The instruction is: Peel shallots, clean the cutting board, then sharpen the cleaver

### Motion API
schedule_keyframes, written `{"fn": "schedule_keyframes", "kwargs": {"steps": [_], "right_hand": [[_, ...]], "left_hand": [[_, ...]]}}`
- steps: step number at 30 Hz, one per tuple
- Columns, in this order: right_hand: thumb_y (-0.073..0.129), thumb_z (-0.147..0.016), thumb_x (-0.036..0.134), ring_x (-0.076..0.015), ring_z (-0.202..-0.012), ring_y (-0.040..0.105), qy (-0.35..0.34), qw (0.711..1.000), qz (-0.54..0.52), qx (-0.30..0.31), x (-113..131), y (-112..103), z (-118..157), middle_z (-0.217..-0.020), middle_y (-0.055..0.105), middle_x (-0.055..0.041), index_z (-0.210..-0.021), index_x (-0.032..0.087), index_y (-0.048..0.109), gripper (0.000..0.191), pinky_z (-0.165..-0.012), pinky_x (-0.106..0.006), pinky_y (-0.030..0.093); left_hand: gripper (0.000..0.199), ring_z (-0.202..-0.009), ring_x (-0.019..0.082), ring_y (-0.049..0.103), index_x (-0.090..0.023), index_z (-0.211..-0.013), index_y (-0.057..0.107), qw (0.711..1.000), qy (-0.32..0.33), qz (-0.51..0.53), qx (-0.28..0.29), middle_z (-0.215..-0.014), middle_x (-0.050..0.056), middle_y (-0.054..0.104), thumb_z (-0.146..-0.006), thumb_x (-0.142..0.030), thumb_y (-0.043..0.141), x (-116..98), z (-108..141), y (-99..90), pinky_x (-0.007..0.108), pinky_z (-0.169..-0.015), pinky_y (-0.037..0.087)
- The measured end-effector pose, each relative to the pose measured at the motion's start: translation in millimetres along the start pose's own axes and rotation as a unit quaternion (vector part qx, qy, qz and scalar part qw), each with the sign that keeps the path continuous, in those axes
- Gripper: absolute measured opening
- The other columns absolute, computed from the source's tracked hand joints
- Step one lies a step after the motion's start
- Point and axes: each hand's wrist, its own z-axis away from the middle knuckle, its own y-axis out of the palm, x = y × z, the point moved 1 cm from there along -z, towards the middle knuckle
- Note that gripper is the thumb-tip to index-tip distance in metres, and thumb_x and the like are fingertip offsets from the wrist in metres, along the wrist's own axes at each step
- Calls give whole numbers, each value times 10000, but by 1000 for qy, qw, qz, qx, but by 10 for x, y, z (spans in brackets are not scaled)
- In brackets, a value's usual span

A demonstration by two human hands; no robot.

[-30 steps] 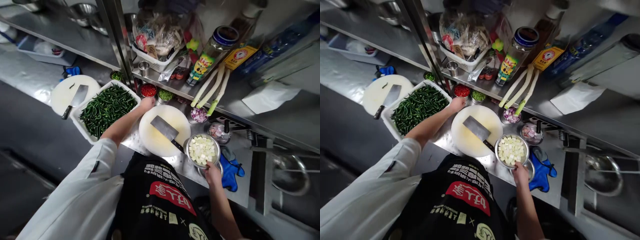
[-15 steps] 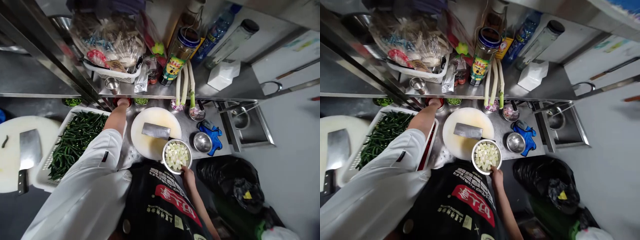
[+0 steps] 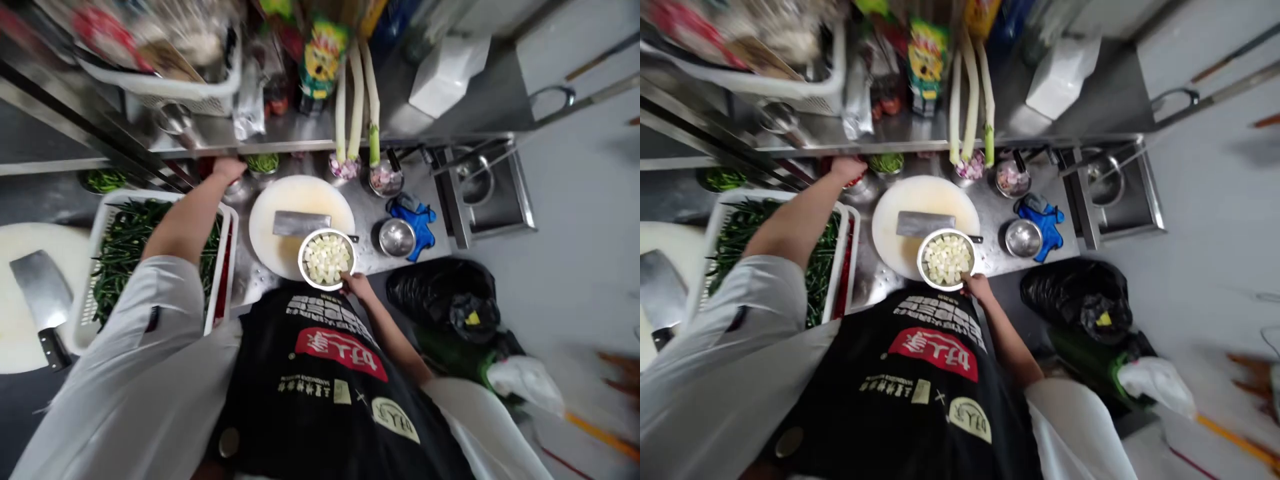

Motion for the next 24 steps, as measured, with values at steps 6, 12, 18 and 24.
{"fn": "schedule_keyframes", "kwargs": {"steps": [6, 12, 18, 24], "right_hand": [[804, -657, 338, -168, -502, 597, -56, 995, -85, 15, 67, -117, -89, -623, 697, -33, -727, 194, 681, 202, -486, -299, 538], [786, -581, 356, -171, -511, 585, -121, 983, -129, 42, 79, -266, -155, -604, 675, -17, -709, 197, 670, 234, -456, -298, 517], [792, -584, 389, -166, -566, 614, -212, 945, -245, -39, 265, -571, -374, -688, 694, -8, -787, 205, 661, 303, -463, -276, 502], [765, -658, 417, -112, -502, 497, -282, 924, -237, -98, 388, -764, -583, -582, 554, 39, -665, 231, 556, 280, -437, -244, 439]], "left_hand": [[270, -686, 164, 707, -93, -1139, 723, 978, 29, 189, 84, -807, 51, 738, -882, -146, 787, -170, 746, 351, 333, -795, 629], [175, -543, 124, 583, -143, -919, 797, 942, 27, 314, 117, -678, 33, 699, -828, -284, 846, 37, 1960, 915, 251, -579, 508], [318, -561, 125, 580, -150, -738, 715, 900, -148, 394, 114, -648, 34, 659, -819, -434, 834, 288, 3053, 1672, 249, -559, 473], [329, -538, 132, 562, -182, -755, 626, 887, -135, 408, 171, -642, 10, 623, -884, -435, 794, 7, 3293, 2067, 259, -552, 466]]}}
